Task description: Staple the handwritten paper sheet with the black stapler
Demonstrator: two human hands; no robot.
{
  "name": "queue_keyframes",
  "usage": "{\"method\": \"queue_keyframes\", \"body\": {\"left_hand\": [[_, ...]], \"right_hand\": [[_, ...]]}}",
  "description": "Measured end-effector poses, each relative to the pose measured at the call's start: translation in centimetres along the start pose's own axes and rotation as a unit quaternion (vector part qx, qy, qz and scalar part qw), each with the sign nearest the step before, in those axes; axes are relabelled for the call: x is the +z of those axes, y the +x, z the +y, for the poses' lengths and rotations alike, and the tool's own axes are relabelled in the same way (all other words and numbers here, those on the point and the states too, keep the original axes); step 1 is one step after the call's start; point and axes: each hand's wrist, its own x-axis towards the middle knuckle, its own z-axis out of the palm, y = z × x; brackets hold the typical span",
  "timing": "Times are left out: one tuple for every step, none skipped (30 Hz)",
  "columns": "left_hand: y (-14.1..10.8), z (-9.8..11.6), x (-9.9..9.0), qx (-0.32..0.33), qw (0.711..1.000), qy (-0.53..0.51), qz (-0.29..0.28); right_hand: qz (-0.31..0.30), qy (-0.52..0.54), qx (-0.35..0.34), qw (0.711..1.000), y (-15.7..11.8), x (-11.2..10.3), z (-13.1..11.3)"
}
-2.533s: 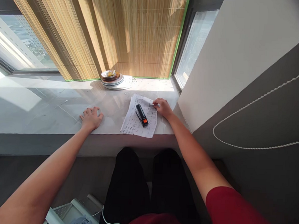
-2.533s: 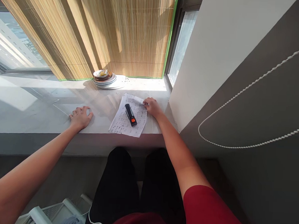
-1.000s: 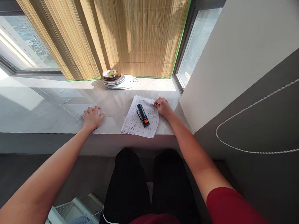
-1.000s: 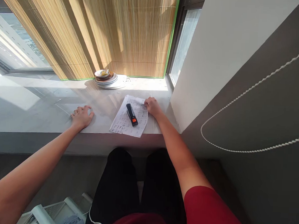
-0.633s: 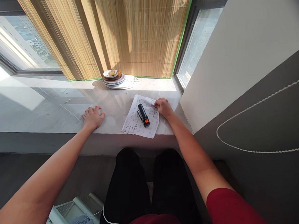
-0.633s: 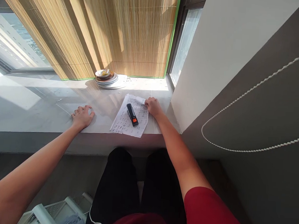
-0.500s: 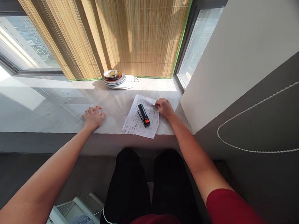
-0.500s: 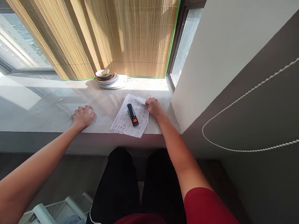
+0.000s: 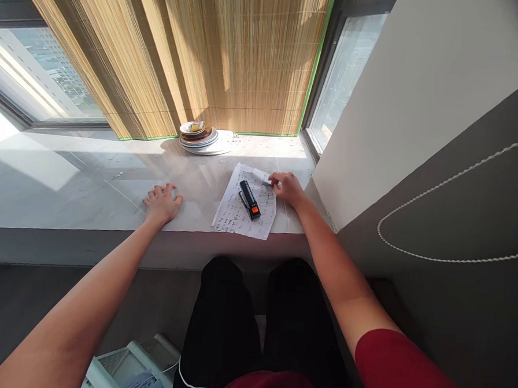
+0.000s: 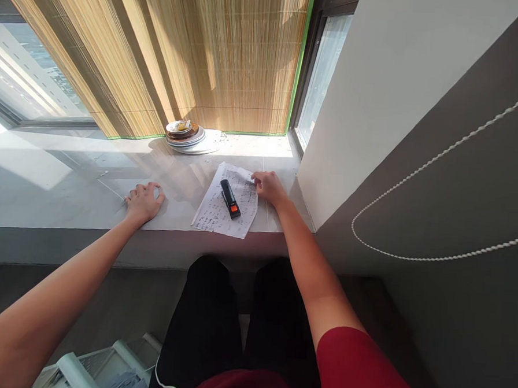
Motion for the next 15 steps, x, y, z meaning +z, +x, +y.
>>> {"method": "queue_keyframes", "body": {"left_hand": [[0.0,0.0,0.0,0.0,1.0,0.0,0.001],[0.0,-0.1,0.1,0.0,1.0,0.0,0.001],[0.1,-0.1,0.1,-0.001,1.0,-0.001,0.0],[0.1,-0.1,0.1,-0.001,1.0,-0.001,-0.002],[0.1,-0.1,0.1,-0.002,1.0,-0.001,-0.003],[0.2,-0.2,0.1,-0.002,1.0,-0.001,-0.004],[0.2,-0.2,0.1,-0.002,1.0,-0.002,-0.005],[0.2,-0.2,0.1,-0.003,1.0,-0.002,-0.005],[0.2,-0.2,0.2,-0.003,1.0,-0.002,-0.005],[0.2,-0.2,0.2,-0.003,1.0,-0.003,-0.005],[0.2,-0.2,0.1,-0.003,1.0,-0.004,-0.004],[0.2,-0.2,0.1,-0.002,1.0,-0.005,-0.002],[0.1,-0.2,0.1,-0.001,1.0,-0.005,-0.001],[0.1,-0.1,0.1,0.0,1.0,-0.006,0.0],[0.1,-0.1,0.1,0.0,1.0,-0.005,0.001]], "right_hand": [[0.003,0.005,0.002,1.0,0.0,0.0,0.0],[0.008,0.01,0.003,1.0,0.0,0.0,0.1],[0.014,0.016,0.004,1.0,-0.1,0.0,0.1],[0.02,0.023,0.005,1.0,0.0,0.0,0.2],[0.025,0.03,0.006,0.999,0.0,0.1,0.3],[0.029,0.036,0.009,0.999,0.0,0.1,0.4],[0.031,0.041,0.011,0.999,0.1,0.2,0.6],[0.03,0.044,0.014,0.998,0.1,0.3,0.7],[0.03,0.047,0.017,0.998,0.2,0.4,0.9],[0.029,0.049,0.02,0.998,0.2,0.5,1.1],[0.029,0.051,0.021,0.998,0.3,0.6,1.2],[0.029,0.052,0.022,0.998,0.3,0.6,1.4],[0.028,0.052,0.024,0.998,0.3,0.7,1.4],[0.027,0.052,0.024,0.998,0.4,0.7,1.5],[0.024,0.05,0.024,0.998,0.4,0.7,1.5]]}}
